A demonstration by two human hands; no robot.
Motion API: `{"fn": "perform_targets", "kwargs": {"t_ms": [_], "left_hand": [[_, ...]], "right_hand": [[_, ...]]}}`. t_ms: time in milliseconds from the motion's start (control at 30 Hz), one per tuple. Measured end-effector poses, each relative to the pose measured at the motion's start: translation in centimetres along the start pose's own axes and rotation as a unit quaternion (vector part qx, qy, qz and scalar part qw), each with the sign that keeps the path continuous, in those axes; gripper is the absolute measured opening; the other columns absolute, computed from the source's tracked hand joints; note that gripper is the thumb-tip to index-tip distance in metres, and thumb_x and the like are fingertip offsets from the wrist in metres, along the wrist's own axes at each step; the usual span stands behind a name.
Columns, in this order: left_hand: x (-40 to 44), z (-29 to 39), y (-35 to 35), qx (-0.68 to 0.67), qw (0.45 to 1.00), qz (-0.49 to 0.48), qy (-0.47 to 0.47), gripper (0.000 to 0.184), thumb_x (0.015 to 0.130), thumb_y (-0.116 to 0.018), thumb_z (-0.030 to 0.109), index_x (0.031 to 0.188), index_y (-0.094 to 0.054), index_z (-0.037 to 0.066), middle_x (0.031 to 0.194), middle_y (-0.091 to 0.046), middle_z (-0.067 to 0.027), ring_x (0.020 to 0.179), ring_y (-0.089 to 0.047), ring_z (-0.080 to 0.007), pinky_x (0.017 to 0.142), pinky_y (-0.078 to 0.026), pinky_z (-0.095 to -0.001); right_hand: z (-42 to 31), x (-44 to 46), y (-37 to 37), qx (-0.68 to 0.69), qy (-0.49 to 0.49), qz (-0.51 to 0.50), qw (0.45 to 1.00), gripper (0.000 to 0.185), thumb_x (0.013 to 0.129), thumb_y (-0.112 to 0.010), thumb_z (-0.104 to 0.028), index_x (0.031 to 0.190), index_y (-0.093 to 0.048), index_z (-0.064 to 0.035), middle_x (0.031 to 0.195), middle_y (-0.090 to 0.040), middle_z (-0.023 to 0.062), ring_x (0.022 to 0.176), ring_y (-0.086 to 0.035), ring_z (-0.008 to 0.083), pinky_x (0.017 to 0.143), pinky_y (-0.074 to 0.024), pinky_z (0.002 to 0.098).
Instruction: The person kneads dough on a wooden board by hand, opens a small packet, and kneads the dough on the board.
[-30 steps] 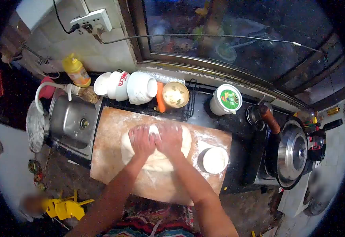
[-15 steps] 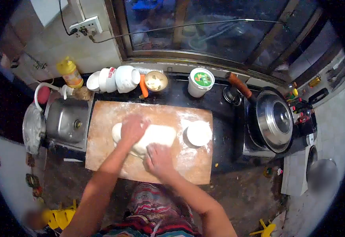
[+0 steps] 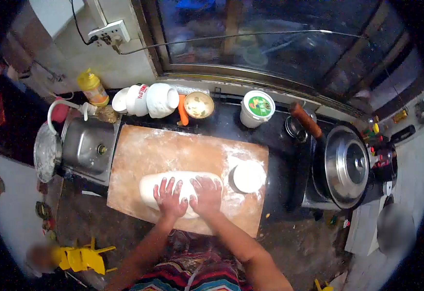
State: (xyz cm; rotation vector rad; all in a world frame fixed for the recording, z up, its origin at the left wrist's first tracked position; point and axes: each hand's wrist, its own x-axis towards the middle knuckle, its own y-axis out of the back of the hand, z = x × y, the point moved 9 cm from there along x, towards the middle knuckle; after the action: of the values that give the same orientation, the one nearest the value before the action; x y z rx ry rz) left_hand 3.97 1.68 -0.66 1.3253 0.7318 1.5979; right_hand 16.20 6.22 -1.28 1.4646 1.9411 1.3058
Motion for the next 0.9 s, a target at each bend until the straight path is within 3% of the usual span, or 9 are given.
{"fn": "perform_targets", "kwargs": {"t_ms": [233, 433, 533, 600, 667, 767, 800, 833, 900], "left_hand": [[9.6, -4.4, -4.4, -0.053, 0.998, 0.001, 0.024, 0.048, 0.079, -0.059, 0.034, 0.117, -0.064, 0.005, 0.121, -0.060, -0.0151, 0.119, -0.050, -0.0376, 0.105, -0.029, -0.0589], [17.0, -6.9, -7.0, -0.043, 0.999, 0.005, 0.025, 0.028, 0.084, -0.056, 0.026, 0.095, -0.068, 0.003, 0.096, -0.067, -0.0162, 0.092, -0.061, -0.0335, 0.091, -0.041, -0.0469], [18.6, -7.4, -8.3, -0.030, 0.994, -0.086, 0.060, 0.030, 0.089, -0.053, 0.028, 0.084, -0.070, 0.003, 0.085, -0.068, -0.0196, 0.084, -0.065, -0.0346, 0.088, -0.045, -0.0441], [18.0, -7.0, -9.0, -0.046, 0.987, -0.153, 0.023, 0.035, 0.091, -0.051, 0.031, 0.085, -0.070, 0.002, 0.088, -0.069, -0.0213, 0.088, -0.065, -0.0365, 0.092, -0.045, -0.0447], [17.2, -7.1, -8.6, -0.080, 0.965, -0.242, 0.058, 0.048, 0.095, -0.046, 0.042, 0.094, -0.071, 0.000, 0.099, -0.069, -0.0227, 0.097, -0.064, -0.0397, 0.101, -0.040, -0.0490], [15.9, -2.6, -1.6, -0.051, 0.953, -0.286, 0.084, 0.056, 0.094, -0.043, 0.049, 0.103, -0.071, 0.002, 0.109, -0.068, -0.0211, 0.109, -0.061, -0.0387, 0.105, -0.035, -0.0533], [13.1, -2.8, -3.7, -0.047, 0.980, -0.193, 0.025, 0.049, 0.090, -0.054, 0.050, 0.093, -0.070, 0.004, 0.100, -0.069, -0.0189, 0.105, -0.062, -0.0344, 0.094, -0.042, -0.0499], [10.0, -1.8, -3.8, -0.060, 0.955, -0.290, 0.027, 0.052, 0.091, -0.052, 0.051, 0.098, -0.071, 0.003, 0.103, -0.069, -0.0171, 0.110, -0.060, -0.0321, 0.101, -0.037, -0.0470], [6.8, -0.4, -0.8, -0.047, 0.964, -0.262, -0.009, 0.050, 0.090, -0.054, 0.049, 0.101, -0.073, 0.004, 0.105, -0.069, -0.0159, 0.112, -0.059, -0.0301, 0.105, -0.033, -0.0467]], "right_hand": [[4.3, 8.1, -1.7, 0.018, -0.077, 0.042, 0.996, 0.044, 0.082, -0.059, -0.034, 0.118, -0.065, -0.0102, 0.116, -0.062, 0.0159, 0.111, -0.053, 0.0357, 0.104, -0.0317, 0.0532], [6.7, 13.6, -2.7, 0.000, -0.114, 0.108, 0.988, 0.033, 0.088, -0.054, -0.030, 0.107, -0.069, -0.0079, 0.106, -0.067, 0.0162, 0.102, -0.060, 0.0348, 0.095, -0.0406, 0.0518], [6.6, 15.1, -3.2, -0.063, -0.157, -0.016, 0.985, 0.035, 0.091, -0.050, -0.031, 0.102, -0.068, -0.0039, 0.101, -0.068, 0.0172, 0.097, -0.062, 0.0353, 0.092, -0.0415, 0.0522], [6.0, 14.3, -3.1, -0.051, -0.177, -0.089, 0.979, 0.036, 0.091, -0.050, -0.030, 0.105, -0.065, -0.0007, 0.106, -0.066, 0.0194, 0.101, -0.059, 0.0358, 0.088, -0.0422, 0.0513], [3.2, 10.1, -0.7, 0.029, -0.084, 0.014, 0.996, 0.035, 0.090, -0.054, -0.030, 0.109, -0.064, -0.0022, 0.108, -0.065, 0.0198, 0.103, -0.058, 0.0362, 0.091, -0.0410, 0.0499], [-2.2, 2.4, 4.0, 0.035, 0.009, 0.018, 0.999, 0.035, 0.089, -0.060, -0.025, 0.117, -0.062, -0.0045, 0.115, -0.061, 0.0200, 0.108, -0.056, 0.0342, 0.093, -0.0408, 0.0464], [-3.0, 0.0, 4.1, 0.064, 0.031, 0.008, 0.997, 0.034, 0.089, -0.060, -0.023, 0.118, -0.061, -0.0050, 0.115, -0.060, 0.0199, 0.107, -0.057, 0.0345, 0.093, -0.0417, 0.0461], [-3.2, -2.1, 4.4, 0.092, 0.054, -0.002, 0.994, 0.034, 0.089, -0.061, -0.021, 0.119, -0.060, -0.0054, 0.115, -0.060, 0.0198, 0.107, -0.057, 0.0348, 0.093, -0.0425, 0.0458], [-1.7, -4.0, 6.0, 0.117, 0.043, 0.022, 0.992, 0.035, 0.088, -0.062, -0.018, 0.121, -0.059, -0.0059, 0.114, -0.059, 0.0196, 0.105, -0.058, 0.0358, 0.091, -0.0447, 0.0450]]}}
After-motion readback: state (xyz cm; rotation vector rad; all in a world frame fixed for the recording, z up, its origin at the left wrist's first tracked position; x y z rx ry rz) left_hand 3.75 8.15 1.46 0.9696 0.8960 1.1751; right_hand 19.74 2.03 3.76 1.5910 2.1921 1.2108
